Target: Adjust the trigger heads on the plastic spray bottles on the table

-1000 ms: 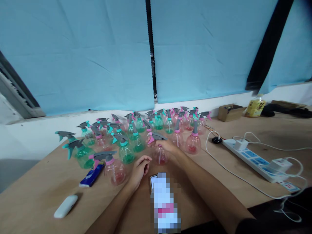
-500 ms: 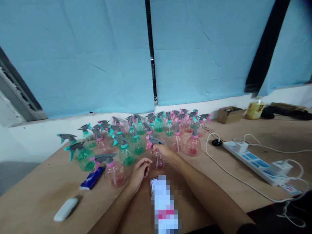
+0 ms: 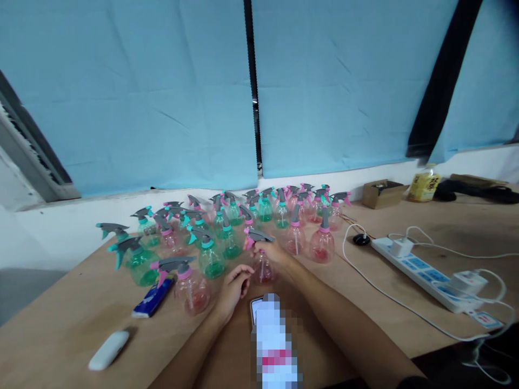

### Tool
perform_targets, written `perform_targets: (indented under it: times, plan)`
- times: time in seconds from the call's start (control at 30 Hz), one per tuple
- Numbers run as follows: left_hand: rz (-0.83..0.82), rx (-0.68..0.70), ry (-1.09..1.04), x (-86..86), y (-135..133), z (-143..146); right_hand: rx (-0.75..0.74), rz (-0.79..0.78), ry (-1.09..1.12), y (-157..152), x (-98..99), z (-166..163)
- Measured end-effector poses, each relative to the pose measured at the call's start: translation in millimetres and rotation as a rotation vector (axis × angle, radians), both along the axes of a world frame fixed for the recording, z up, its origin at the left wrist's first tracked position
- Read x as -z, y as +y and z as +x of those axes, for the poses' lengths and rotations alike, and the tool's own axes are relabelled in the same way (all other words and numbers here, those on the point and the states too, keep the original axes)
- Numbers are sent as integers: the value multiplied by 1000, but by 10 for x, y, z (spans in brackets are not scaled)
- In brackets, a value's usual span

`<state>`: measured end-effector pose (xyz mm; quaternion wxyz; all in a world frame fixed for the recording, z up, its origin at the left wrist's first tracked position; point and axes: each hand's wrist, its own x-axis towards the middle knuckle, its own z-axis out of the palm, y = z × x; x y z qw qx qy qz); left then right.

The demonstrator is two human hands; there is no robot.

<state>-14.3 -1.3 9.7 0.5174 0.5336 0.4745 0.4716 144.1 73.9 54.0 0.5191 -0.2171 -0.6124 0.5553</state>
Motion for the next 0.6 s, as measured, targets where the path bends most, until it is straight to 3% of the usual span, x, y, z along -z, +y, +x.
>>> perform_targets:
  times: [0.3,0.6]
  plan:
    - [-5,14,4,90,47,-35,23,2,-25,-27,-24,-2]
    - [-10,14,-3,36,21,-13,15,-16,20,-38,-33,-14]
